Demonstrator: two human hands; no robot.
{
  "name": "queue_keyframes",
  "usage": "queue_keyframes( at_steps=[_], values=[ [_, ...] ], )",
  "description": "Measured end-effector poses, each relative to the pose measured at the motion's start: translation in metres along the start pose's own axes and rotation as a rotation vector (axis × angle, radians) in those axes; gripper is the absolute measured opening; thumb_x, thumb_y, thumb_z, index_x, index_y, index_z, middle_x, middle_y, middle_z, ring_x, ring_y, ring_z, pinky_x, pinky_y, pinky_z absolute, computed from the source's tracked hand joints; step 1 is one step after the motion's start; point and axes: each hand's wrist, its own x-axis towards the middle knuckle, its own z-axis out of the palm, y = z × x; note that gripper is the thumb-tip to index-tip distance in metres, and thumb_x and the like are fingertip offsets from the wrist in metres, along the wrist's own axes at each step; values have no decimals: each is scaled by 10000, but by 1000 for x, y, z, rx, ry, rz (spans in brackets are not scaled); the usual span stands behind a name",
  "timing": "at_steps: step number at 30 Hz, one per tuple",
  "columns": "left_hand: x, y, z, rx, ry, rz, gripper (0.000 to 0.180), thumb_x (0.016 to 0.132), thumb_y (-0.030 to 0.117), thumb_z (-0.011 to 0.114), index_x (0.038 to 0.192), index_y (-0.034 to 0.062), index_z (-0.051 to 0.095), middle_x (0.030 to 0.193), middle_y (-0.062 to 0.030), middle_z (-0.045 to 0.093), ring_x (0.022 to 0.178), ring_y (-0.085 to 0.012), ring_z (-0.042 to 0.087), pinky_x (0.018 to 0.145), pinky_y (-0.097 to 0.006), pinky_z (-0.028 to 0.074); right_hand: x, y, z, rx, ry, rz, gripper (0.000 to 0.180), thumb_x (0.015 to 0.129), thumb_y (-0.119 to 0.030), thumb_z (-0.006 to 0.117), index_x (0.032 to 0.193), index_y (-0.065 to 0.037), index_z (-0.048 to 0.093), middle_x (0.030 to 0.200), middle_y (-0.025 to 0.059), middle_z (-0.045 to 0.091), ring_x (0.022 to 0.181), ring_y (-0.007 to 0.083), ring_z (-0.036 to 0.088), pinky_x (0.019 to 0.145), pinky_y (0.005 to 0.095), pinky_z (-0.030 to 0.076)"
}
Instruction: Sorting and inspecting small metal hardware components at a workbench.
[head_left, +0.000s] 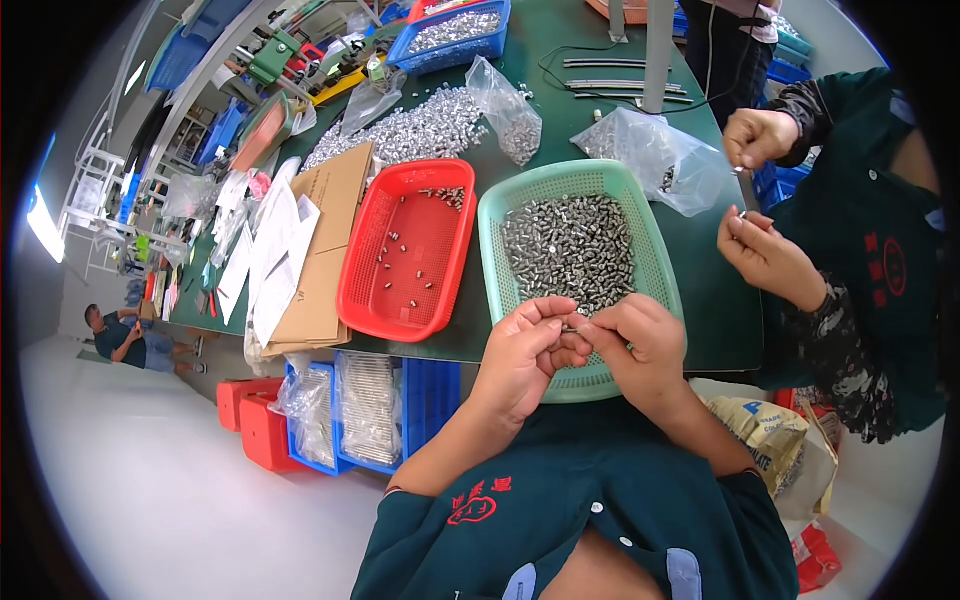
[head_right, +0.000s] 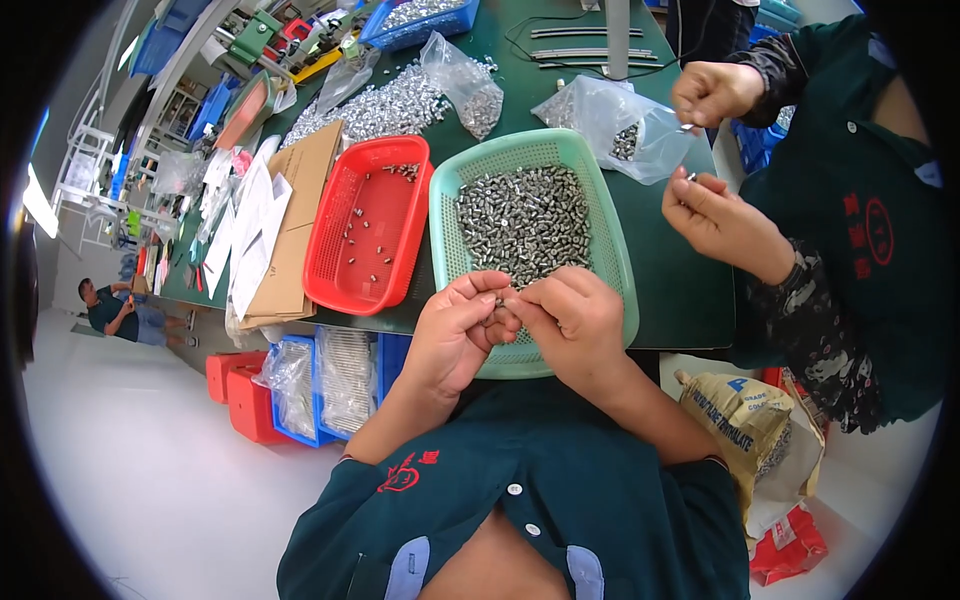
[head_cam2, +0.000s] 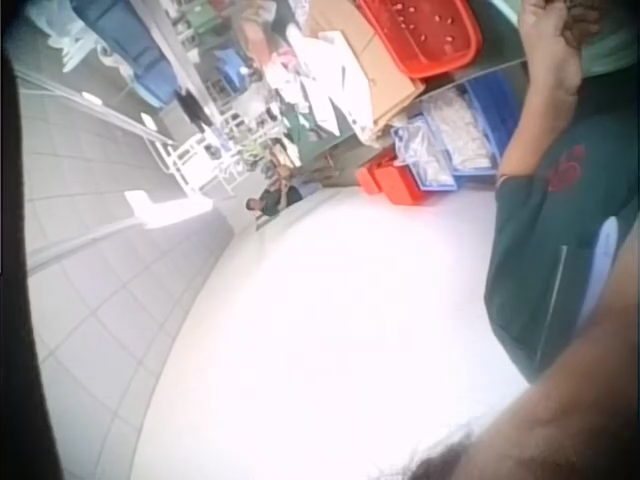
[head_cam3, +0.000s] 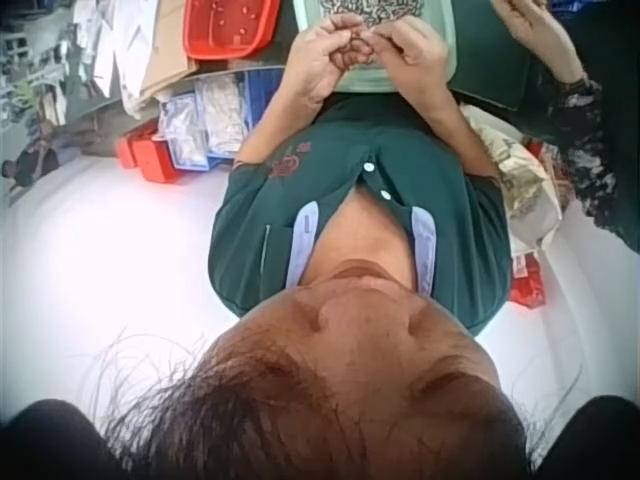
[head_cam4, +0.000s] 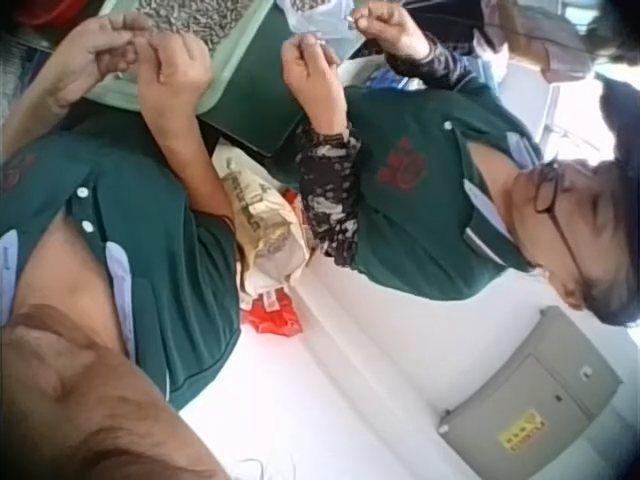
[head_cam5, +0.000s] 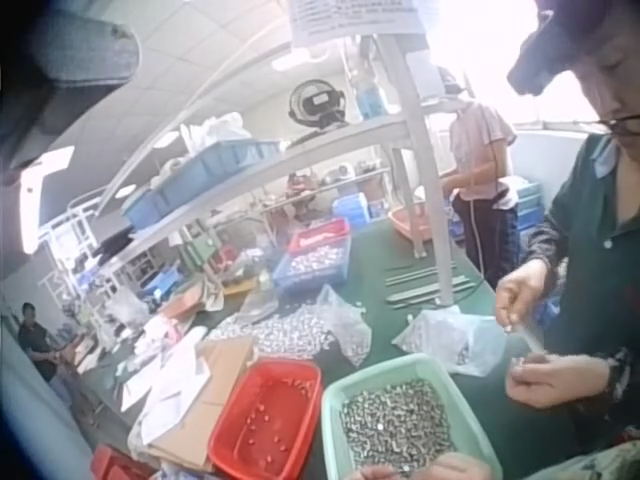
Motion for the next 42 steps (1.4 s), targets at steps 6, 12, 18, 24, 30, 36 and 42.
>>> queue_keyframes(
  at_steps=[6,12,18,24,30,36,42],
  values=[
    [0,0,0,43,-13,-18,187,876,0,433,1053,-41,480,909,-147,605,716,-214,639,619,-296,545,1,-1,-2,-5,-4,-46,90,673,-31,708,720,-45,633,636,53,545,579,210,523,514,322,415],
    [-1,0,-2,83,-37,-36,182,890,25,458,1059,-37,487,872,-130,613,681,-206,641,588,-290,546,8,3,-7,-32,-51,-192,95,667,-20,708,723,-40,633,661,61,555,586,210,529,525,311,428],
    [-1,1,0,158,-106,-100,203,911,95,483,1082,-13,496,829,-93,598,594,-139,585,512,-229,479,3,9,-7,137,-32,41,114,688,-34,717,709,-23,606,639,62,544,580,189,523,517,287,414],
    [-2,0,0,132,-109,-104,210,893,109,514,1088,32,511,720,-39,513,488,-42,332,446,-170,245,6,16,-12,190,-118,181,105,743,-47,697,727,-2,603,649,50,545,590,144,518,522,253,399],
    [-2,2,10,238,-83,46,242,870,89,506,1105,32,495,695,-34,503,476,-25,305,436,-171,241,7,13,-12,371,-116,338,86,771,-43,675,748,10,612,654,44,538,609,115,515,548,244,399],
    [-1,3,6,49,-219,-115,223,880,97,485,1099,55,483,670,-40,527,454,-37,299,437,-182,240,3,10,-10,246,-77,182,88,778,-50,671,748,7,611,668,47,541,625,118,518,551,249,400],
    [0,6,3,60,-158,-80,148,890,85,493,1032,48,515,657,-62,544,432,-42,323,413,-179,261,2,16,-9,381,-7,345,102,806,-65,660,765,6,598,663,7,534,630,70,489,555,221,385]
  ],
)
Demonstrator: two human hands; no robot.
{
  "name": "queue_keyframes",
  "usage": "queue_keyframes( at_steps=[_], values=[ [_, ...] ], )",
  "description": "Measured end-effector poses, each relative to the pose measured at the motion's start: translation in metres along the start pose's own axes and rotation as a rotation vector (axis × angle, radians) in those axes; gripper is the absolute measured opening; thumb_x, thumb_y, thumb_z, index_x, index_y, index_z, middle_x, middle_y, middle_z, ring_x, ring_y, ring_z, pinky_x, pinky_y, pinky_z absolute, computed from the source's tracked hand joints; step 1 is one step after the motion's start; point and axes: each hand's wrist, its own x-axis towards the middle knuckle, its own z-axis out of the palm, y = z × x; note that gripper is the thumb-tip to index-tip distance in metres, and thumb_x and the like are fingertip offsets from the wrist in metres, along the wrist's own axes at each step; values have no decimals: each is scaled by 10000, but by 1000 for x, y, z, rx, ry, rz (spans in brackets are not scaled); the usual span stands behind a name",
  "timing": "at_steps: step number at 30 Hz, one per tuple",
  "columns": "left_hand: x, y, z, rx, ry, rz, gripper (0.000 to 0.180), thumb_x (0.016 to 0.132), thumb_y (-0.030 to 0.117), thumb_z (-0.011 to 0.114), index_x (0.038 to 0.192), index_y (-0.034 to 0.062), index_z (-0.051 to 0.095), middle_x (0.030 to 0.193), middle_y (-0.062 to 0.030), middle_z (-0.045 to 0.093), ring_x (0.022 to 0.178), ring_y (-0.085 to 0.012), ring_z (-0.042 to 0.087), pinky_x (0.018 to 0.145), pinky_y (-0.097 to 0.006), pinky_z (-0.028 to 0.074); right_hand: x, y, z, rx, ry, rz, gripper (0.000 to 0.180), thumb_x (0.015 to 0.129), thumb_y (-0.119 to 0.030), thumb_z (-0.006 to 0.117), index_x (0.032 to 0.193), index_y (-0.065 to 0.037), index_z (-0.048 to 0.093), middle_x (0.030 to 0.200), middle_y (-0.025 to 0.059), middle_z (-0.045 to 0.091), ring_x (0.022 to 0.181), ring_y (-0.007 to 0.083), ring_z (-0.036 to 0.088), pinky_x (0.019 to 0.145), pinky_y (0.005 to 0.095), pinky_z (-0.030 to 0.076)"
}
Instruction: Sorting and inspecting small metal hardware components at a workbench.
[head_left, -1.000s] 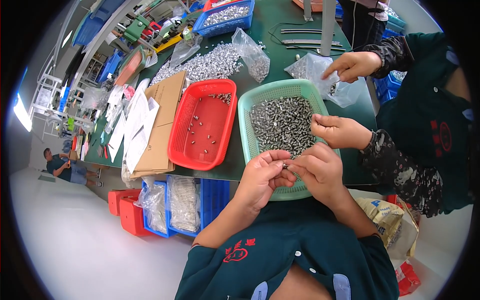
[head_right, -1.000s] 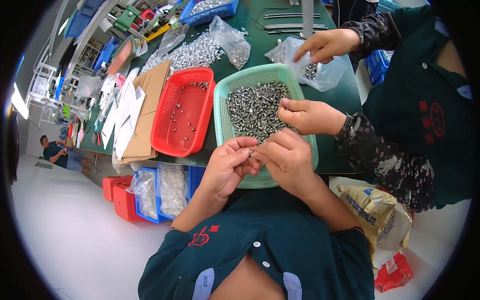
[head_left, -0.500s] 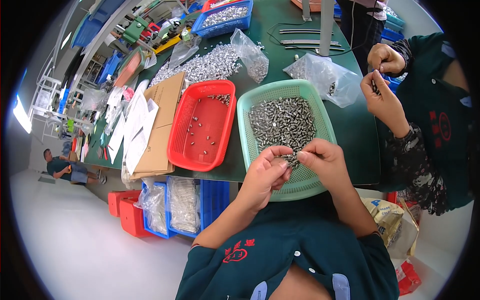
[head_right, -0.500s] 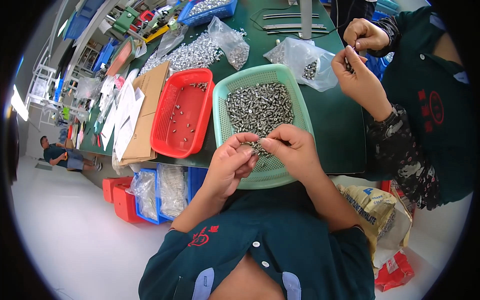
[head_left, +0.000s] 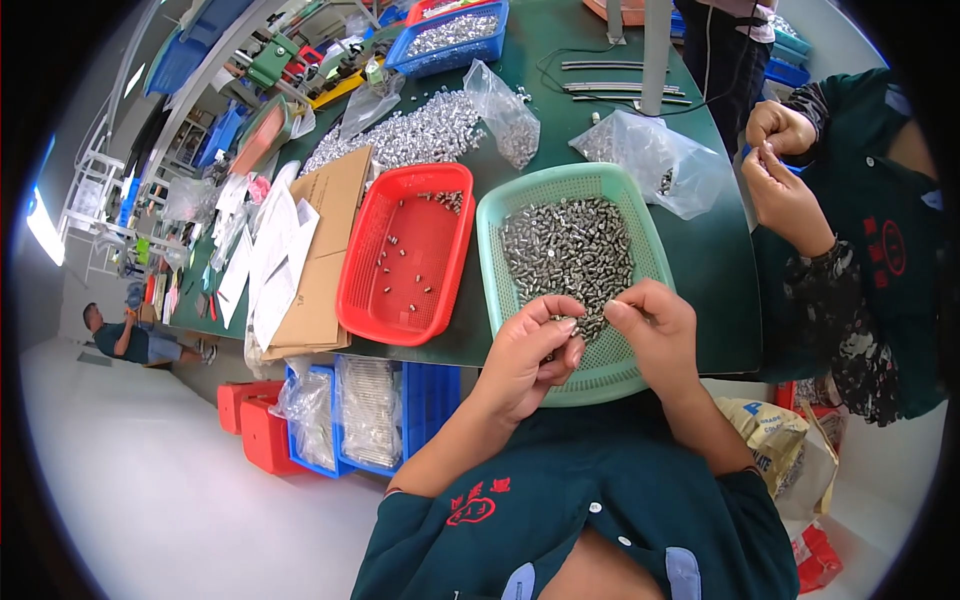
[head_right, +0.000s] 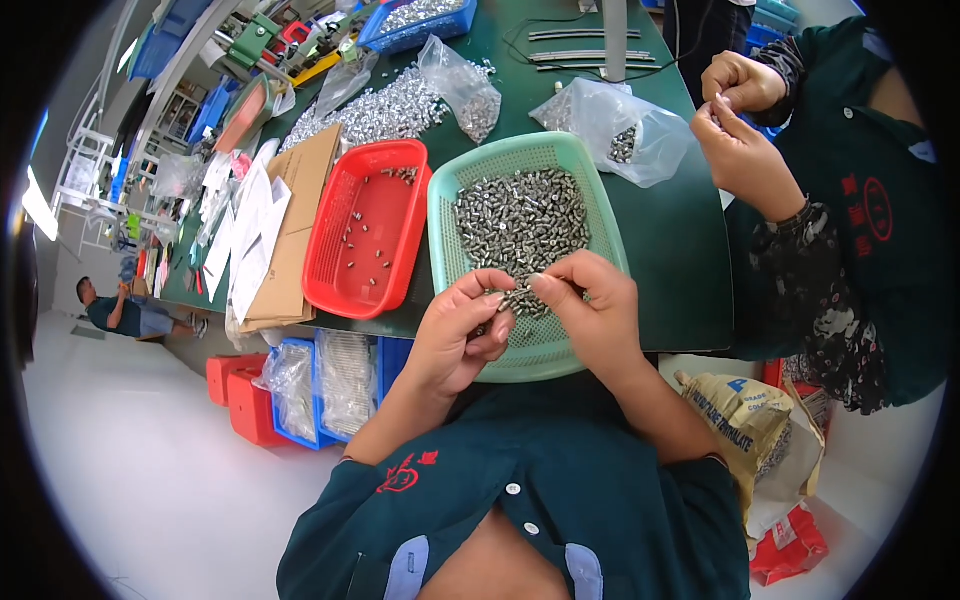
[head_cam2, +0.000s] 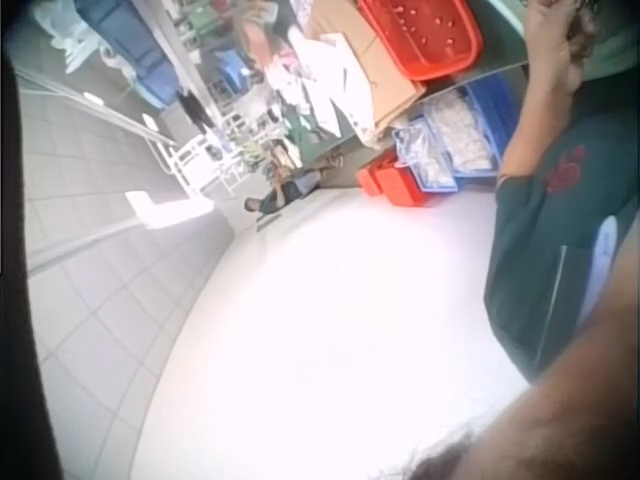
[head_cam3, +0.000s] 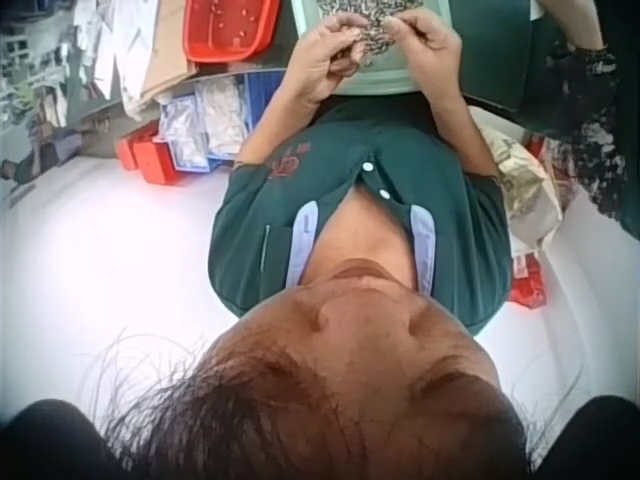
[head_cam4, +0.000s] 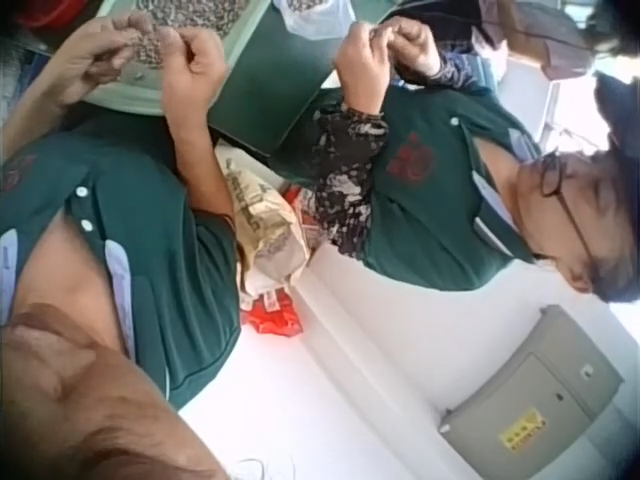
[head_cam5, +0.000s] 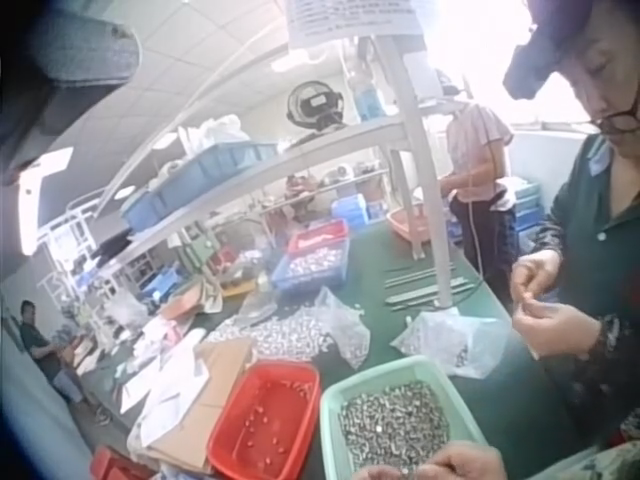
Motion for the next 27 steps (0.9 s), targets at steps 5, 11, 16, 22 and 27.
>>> queue_keyframes(
  at_steps=[5,11,16,22,27],
  values=[
    [2,-3,-7,-43,-24,-11,112,883,89,530,988,51,533,748,-76,581,473,-46,351,436,-183,268,3,-1,-2,220,-29,166,110,829,-73,645,775,7,592,686,-30,533,647,29,462,558,192,370],
    [3,-2,-8,-99,-38,-4,116,883,83,549,994,50,546,790,-81,574,471,-37,353,433,-163,280,3,-1,-2,218,-39,166,107,830,-74,645,782,7,594,699,-29,545,646,29,464,557,190,370],
    [3,-2,-9,-94,-57,-17,117,877,75,556,990,45,550,807,-82,572,477,-36,356,434,-156,276,3,3,-1,124,-38,109,106,814,-66,655,768,12,601,688,-5,546,643,48,486,562,201,383],
    [5,-8,-13,-74,-45,32,131,870,66,567,996,30,559,808,-73,560,501,-39,359,458,-168,288,1,-4,-1,100,-27,76,98,796,-54,666,758,16,608,684,20,553,630,72,503,560,216,393],
    [5,-7,-11,-64,-49,26,130,871,68,569,991,18,561,803,-66,557,511,-43,359,468,-176,294,2,-12,0,-74,-40,-60,84,775,-28,665,743,-2,593,685,28,542,619,96,496,553,237,383]
  ],
)
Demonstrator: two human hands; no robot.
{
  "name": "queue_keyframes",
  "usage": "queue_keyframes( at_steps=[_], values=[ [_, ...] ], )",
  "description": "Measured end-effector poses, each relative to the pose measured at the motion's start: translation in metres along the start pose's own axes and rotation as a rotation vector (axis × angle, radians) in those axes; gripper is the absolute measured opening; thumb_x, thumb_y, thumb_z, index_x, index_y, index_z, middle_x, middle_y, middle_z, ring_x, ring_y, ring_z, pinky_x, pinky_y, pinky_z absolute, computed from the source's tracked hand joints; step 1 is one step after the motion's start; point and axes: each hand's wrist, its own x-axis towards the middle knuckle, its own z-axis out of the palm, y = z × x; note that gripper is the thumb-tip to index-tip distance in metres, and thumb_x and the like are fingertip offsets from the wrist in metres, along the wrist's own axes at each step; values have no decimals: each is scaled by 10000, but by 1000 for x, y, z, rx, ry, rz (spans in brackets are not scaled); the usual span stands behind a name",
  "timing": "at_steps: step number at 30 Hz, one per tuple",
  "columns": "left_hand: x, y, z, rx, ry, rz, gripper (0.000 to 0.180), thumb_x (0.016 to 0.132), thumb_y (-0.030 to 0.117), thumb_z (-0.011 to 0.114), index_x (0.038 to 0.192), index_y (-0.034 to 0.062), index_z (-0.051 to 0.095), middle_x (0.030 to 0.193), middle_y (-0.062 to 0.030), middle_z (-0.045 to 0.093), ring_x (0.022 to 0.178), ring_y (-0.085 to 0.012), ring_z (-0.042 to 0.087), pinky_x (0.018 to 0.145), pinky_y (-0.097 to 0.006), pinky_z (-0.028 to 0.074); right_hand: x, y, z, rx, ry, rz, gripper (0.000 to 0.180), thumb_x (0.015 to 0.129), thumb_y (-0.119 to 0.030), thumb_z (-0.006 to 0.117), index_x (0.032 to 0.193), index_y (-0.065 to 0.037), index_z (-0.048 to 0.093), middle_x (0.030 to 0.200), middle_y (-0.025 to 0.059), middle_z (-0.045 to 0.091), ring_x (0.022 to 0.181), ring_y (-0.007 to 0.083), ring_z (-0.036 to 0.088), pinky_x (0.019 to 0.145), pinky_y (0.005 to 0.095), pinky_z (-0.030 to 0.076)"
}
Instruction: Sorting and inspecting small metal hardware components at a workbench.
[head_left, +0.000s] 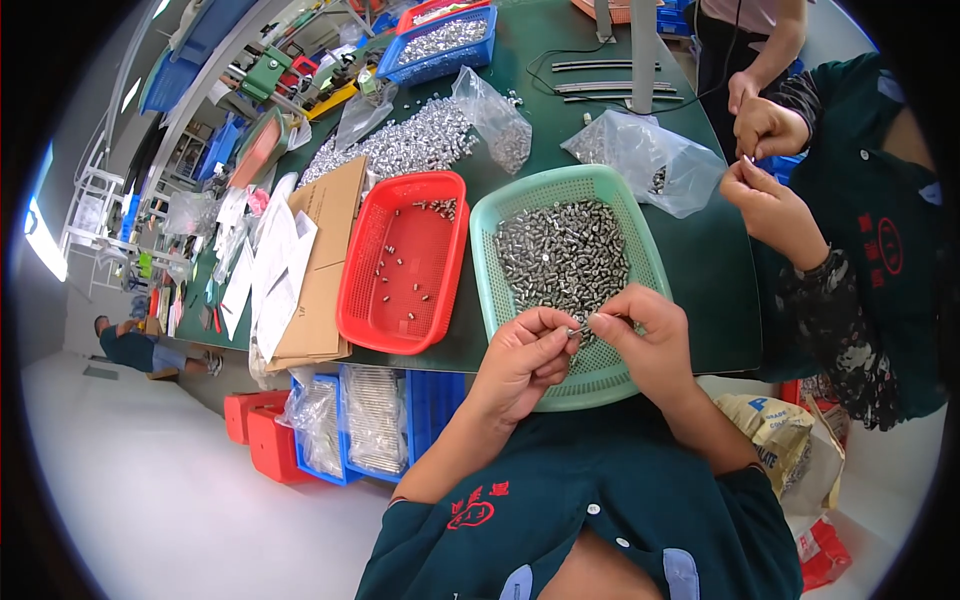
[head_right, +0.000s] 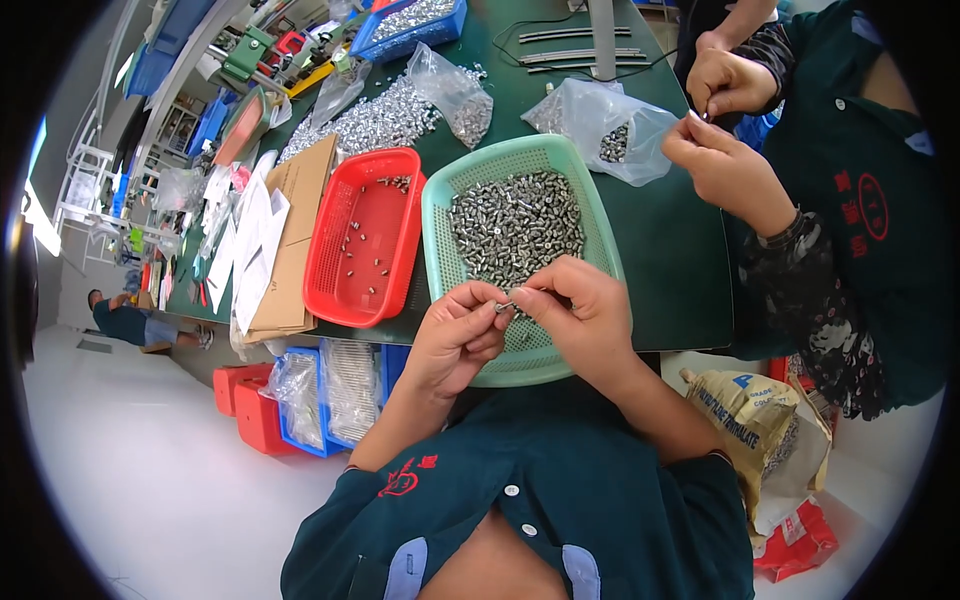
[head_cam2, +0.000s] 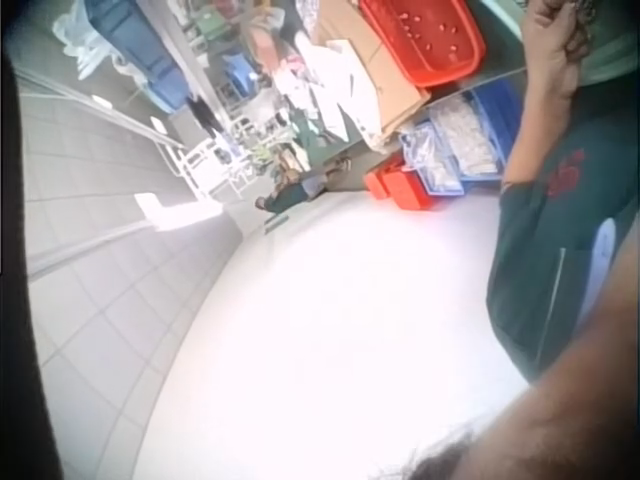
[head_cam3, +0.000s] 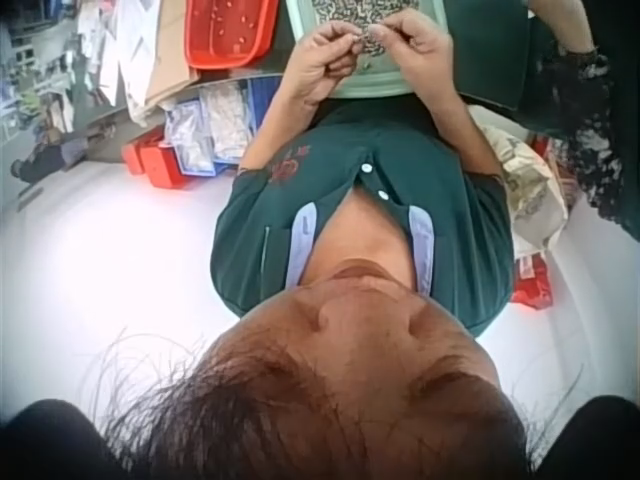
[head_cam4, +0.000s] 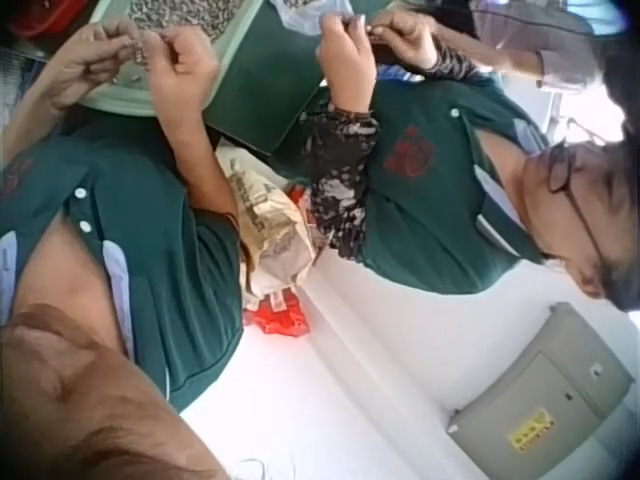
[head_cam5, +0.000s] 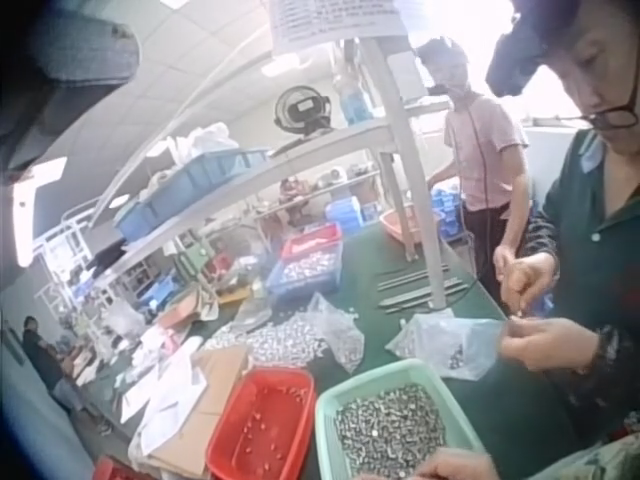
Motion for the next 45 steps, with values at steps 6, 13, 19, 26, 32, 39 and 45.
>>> queue_keyframes(
  at_steps=[6,13,19,26,32,39,45],
  values=[
    [1,-2,0,148,56,57,128,872,77,572,984,15,560,795,-64,576,503,-39,362,460,-179,288,3,-8,-3,-287,2,-304,98,709,-13,694,726,-7,598,657,70,555,595,184,526,531,274,397],
    [-5,3,7,217,71,29,118,891,106,556,982,31,564,749,-30,576,516,-27,367,454,-173,265,2,-4,0,-201,-29,-169,82,699,15,674,719,1,596,658,69,563,596,171,537,525,271,399],
    [-9,7,5,380,38,22,146,903,202,546,959,69,570,683,46,481,541,-16,361,456,-174,255,-2,-6,0,-159,-18,-112,63,737,11,661,724,4,600,654,55,548,583,133,513,531,248,387],
    [-8,77,-45,707,672,562,229,920,246,527,959,26,577,618,59,421,467,-5,323,404,-169,248,-6,4,2,48,50,-8,85,774,-2,650,735,5,575,667,28,523,624,107,481,570,233,374],
    [-12,95,-71,24,236,336,274,917,166,496,1135,-2,493,924,-105,573,821,-205,574,753,-313,478,-6,4,7,25,18,15,96,773,-11,651,716,9,577,656,25,519,610,100,479,547,237,363],
    [-5,40,-19,-64,121,61,227,870,-22,450,1092,-55,482,1016,-149,573,952,-267,607,879,-354,507,-2,5,9,72,37,30,63,768,-4,649,734,7,597,657,23,524,605,89,481,536,232,364],
    [1,12,-7,-37,78,-51,220,960,164,407,1059,-11,497,789,-111,614,551,-165,582,468,-264,471,-3,5,9,51,49,-4,70,768,-11,662,739,3,601,667,24,533,603,90,484,532,230,363]
  ],
)
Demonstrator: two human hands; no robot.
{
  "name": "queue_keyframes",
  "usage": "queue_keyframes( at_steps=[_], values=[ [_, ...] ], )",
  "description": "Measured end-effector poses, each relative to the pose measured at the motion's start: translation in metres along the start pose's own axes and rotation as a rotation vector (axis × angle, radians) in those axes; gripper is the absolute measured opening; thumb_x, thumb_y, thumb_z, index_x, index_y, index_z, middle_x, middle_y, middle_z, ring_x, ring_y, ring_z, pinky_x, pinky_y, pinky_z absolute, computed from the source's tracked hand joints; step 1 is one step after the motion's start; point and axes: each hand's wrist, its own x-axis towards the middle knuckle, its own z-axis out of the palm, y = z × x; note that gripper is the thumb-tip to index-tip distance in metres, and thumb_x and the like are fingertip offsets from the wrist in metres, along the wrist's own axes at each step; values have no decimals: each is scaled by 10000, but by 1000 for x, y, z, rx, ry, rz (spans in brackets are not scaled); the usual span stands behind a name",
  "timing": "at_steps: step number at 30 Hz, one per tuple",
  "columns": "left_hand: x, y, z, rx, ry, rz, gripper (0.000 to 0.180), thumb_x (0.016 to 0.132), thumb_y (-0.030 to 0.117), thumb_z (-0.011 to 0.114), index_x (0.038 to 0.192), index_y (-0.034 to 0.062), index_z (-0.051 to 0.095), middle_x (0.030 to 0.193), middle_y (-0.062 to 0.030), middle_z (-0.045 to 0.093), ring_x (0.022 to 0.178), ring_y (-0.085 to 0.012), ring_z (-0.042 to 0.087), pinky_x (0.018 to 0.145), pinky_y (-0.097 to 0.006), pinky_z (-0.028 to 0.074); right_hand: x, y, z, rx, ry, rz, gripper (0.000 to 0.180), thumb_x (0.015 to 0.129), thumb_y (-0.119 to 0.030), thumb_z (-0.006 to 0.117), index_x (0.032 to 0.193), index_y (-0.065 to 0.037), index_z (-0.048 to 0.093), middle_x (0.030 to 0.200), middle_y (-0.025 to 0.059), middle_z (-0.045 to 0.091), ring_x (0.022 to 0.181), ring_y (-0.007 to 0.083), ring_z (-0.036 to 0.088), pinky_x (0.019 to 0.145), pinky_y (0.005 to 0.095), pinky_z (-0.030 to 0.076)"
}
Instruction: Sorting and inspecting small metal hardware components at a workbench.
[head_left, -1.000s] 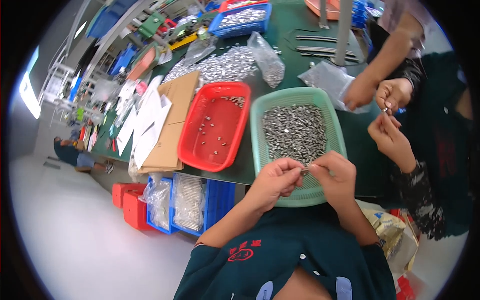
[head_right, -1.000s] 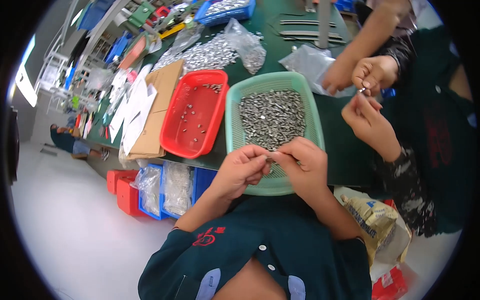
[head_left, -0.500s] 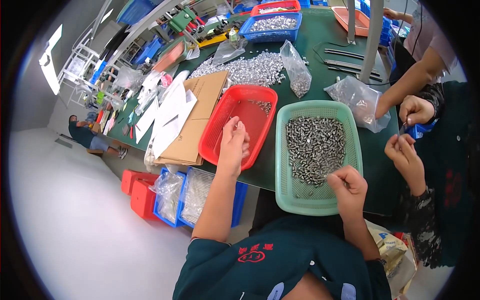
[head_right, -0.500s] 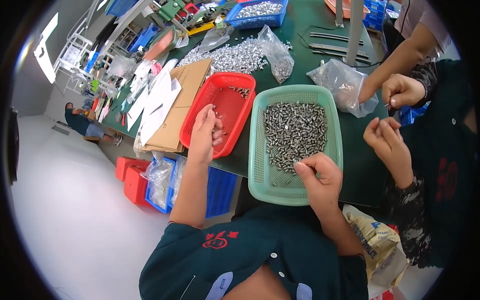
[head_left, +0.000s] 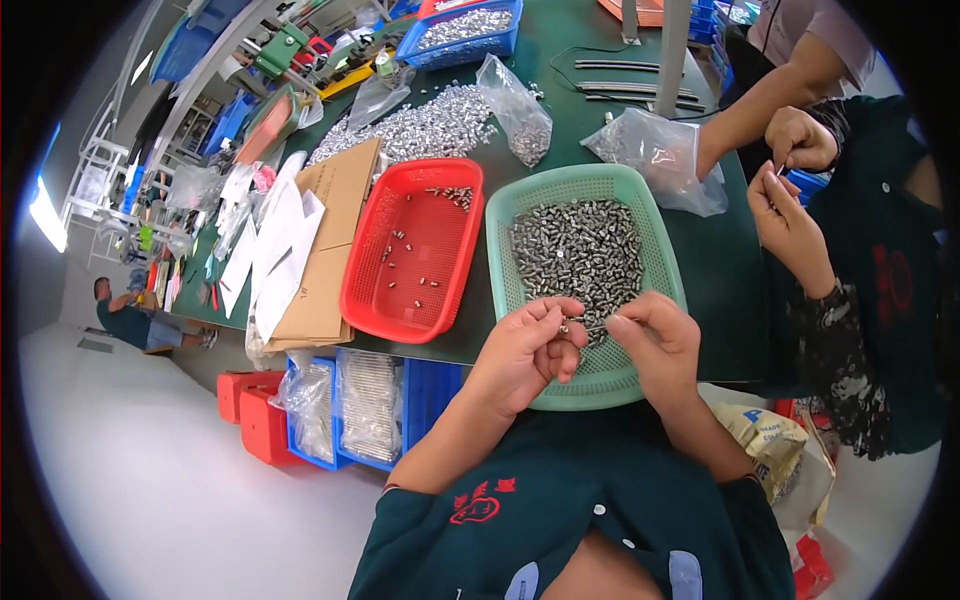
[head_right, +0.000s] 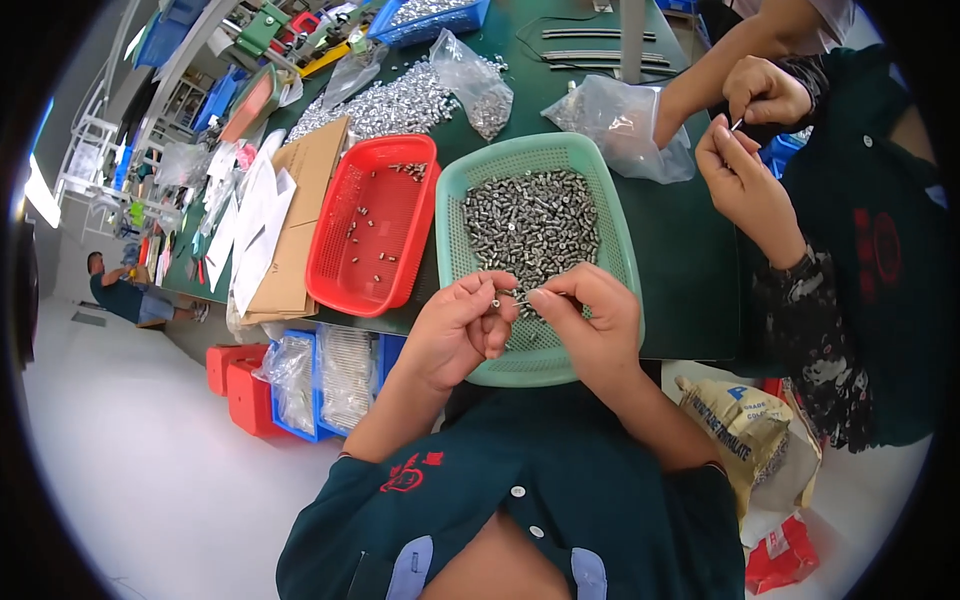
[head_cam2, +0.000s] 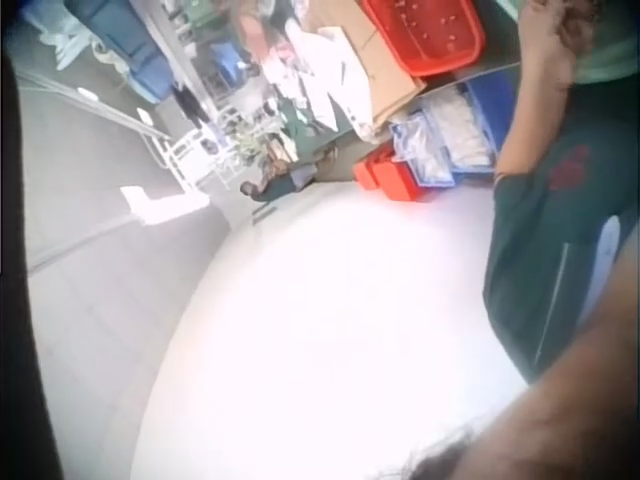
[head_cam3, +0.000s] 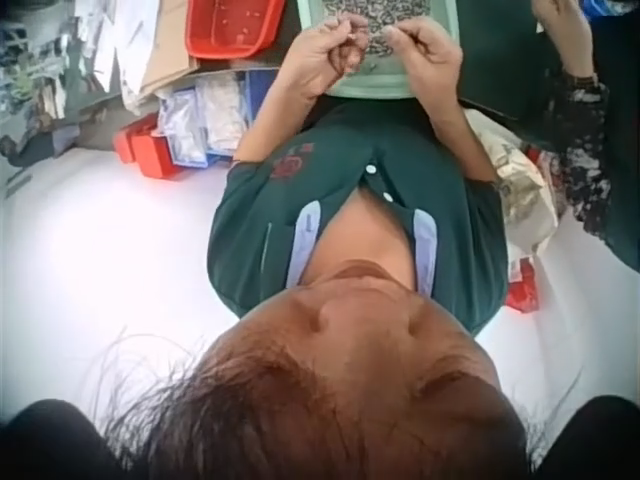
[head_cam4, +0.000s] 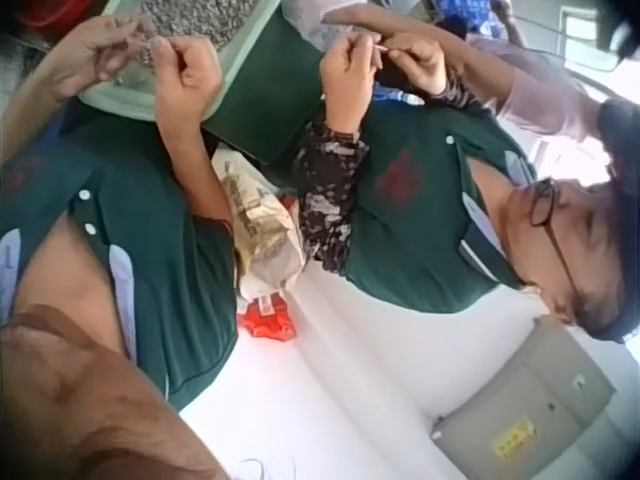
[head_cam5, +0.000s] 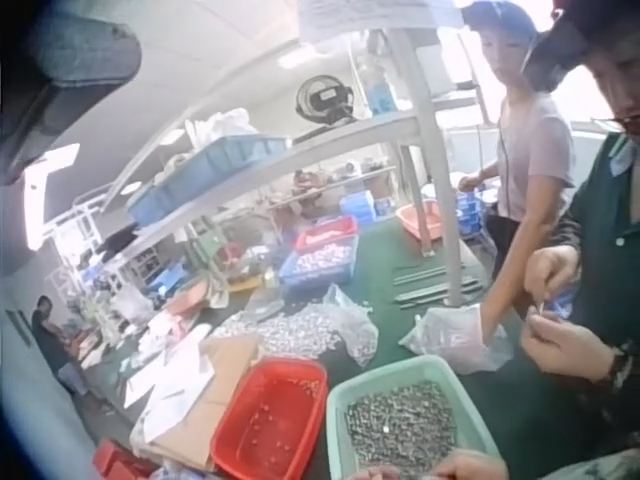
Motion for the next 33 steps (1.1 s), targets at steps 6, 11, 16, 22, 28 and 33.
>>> queue_keyframes(
  at_steps=[6,11,16,22,28,33],
  values=[
    [0,-11,15,97,36,11,231,953,228,447,1008,14,511,703,-63,564,430,-110,444,370,-226,343,-4,2,2,-54,-31,-45,69,775,-28,673,755,2,615,685,35,557,612,90,508,533,230,376],
    [-2,-11,20,160,83,32,228,950,225,452,1000,12,514,680,-50,558,421,-105,438,370,-218,333,-3,-2,3,-164,-31,-163,65,738,-16,685,756,-10,623,661,50,571,606,157,544,532,277,410],
    [-7,-13,33,418,95,174,225,964,220,404,997,20,504,672,-63,548,433,-121,477,383,-218,345,1,-8,-1,-407,-102,-449,58,738,-21,681,758,-21,627,649,52,578,596,173,542,530,290,417],
    [-3,-5,35,394,122,205,213,956,225,423,1029,32,474,677,-109,575,405,-136,463,384,-229,353,-4,13,-7,480,-113,391,90,855,-85,613,819,-2,612,669,-10,564,633,47,498,545,229,389],
    [0,0,9,73,-105,129,181,948,243,467,946,62,470,635,-85,554,376,-107,403,359,-222,315,0,0,-12,357,-30,412,105,810,-93,657,763,-22,596,632,2,542,571,105,500,521,259,384],
    [1,-6,-4,-170,-230,27,188,937,248,493,924,62,510,630,-68,552,381,-89,390,353,-219,298,1,-15,-10,-461,39,-290,110,699,-56,711,724,-24,608,619,77,516,543,209,498,485,300,382]
  ],
)
